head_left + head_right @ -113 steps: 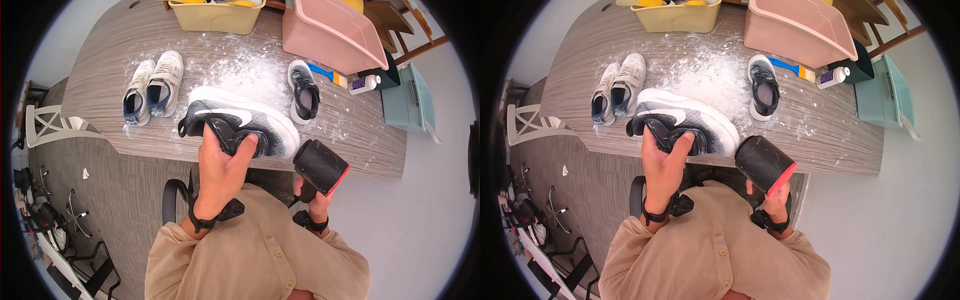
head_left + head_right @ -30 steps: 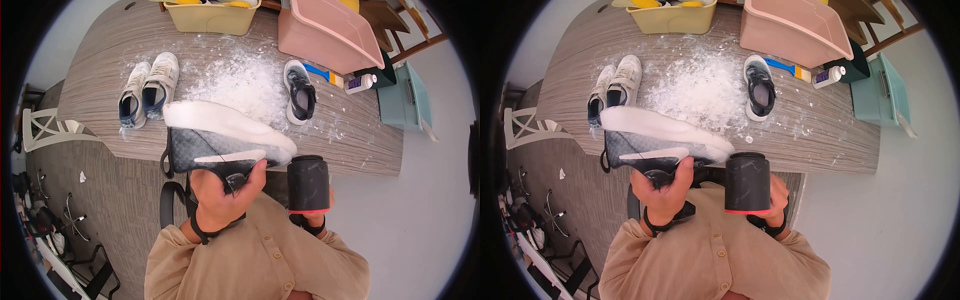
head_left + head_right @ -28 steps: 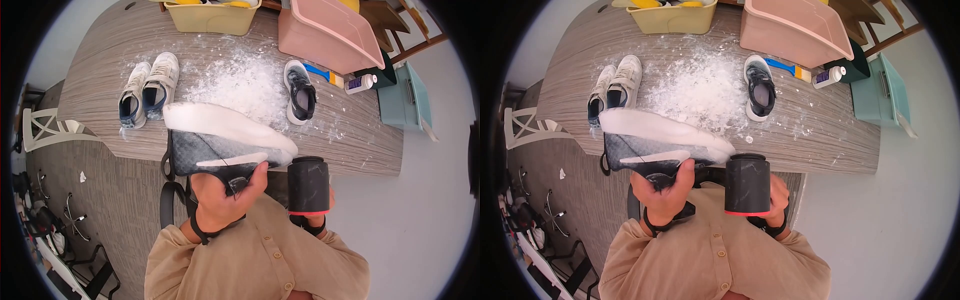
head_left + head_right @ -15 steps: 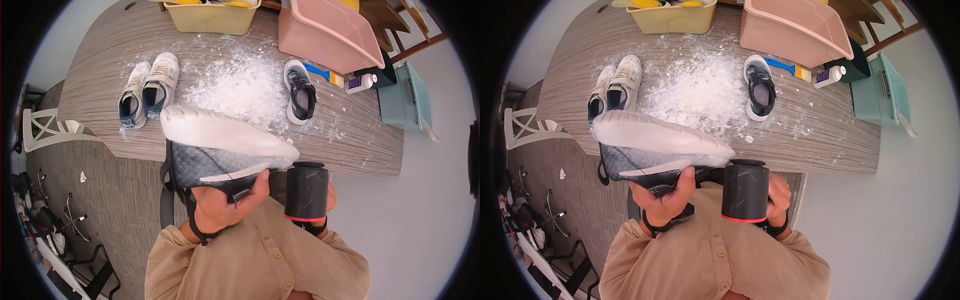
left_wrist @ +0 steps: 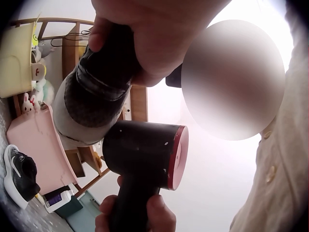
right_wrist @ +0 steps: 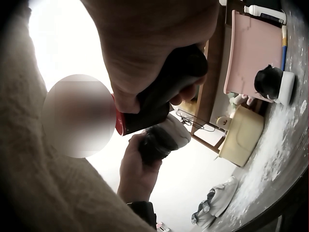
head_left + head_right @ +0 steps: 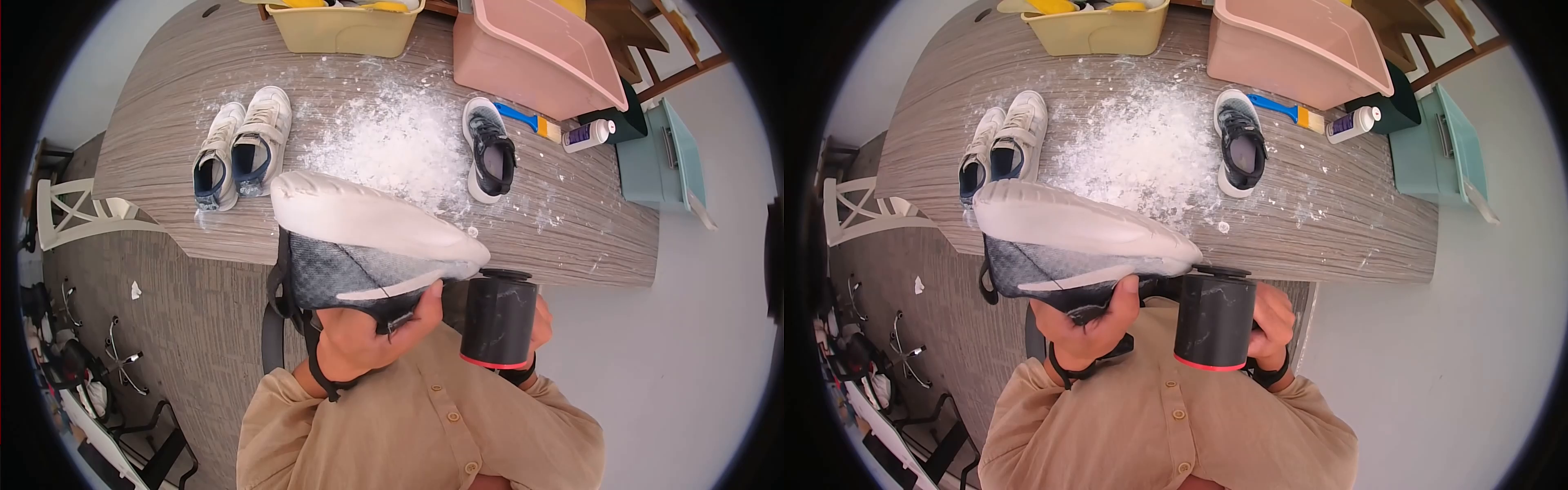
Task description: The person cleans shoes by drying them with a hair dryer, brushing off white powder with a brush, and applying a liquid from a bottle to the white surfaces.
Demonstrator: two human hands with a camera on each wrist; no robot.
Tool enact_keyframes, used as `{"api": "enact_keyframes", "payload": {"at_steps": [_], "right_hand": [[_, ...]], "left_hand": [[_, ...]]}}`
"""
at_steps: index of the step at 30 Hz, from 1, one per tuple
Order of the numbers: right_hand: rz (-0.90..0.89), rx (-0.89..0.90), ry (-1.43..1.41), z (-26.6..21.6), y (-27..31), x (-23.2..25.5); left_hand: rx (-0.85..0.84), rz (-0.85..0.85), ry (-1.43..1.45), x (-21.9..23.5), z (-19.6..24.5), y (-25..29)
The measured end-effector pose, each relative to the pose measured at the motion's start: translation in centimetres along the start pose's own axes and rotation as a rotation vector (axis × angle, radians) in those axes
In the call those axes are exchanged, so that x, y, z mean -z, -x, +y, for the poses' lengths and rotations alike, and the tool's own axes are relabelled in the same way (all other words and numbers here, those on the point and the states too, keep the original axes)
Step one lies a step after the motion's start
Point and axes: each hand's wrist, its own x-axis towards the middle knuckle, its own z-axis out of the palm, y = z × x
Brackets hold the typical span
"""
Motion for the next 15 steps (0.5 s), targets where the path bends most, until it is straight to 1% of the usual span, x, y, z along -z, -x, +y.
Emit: {"api": "enact_keyframes", "payload": {"at_steps": [5,9,12,15], "right_hand": [[0.012,-0.009,0.038,-0.15,0.01,0.07],[0.017,-0.011,0.029,-0.18,0.07,0.12],[0.019,-0.011,0.029,-0.32,-0.17,0.09],[0.036,-0.008,0.031,-0.35,-0.15,0.0]], "left_hand": [[-0.063,0.0,-0.021,-0.26,-0.17,0.06],[-0.038,-0.035,0.003,-0.23,-0.21,0.3],[-0.029,-0.095,-0.009,0.07,-0.05,0.13],[-0.025,-0.2,-0.002,0.65,0.17,-0.56]]}}
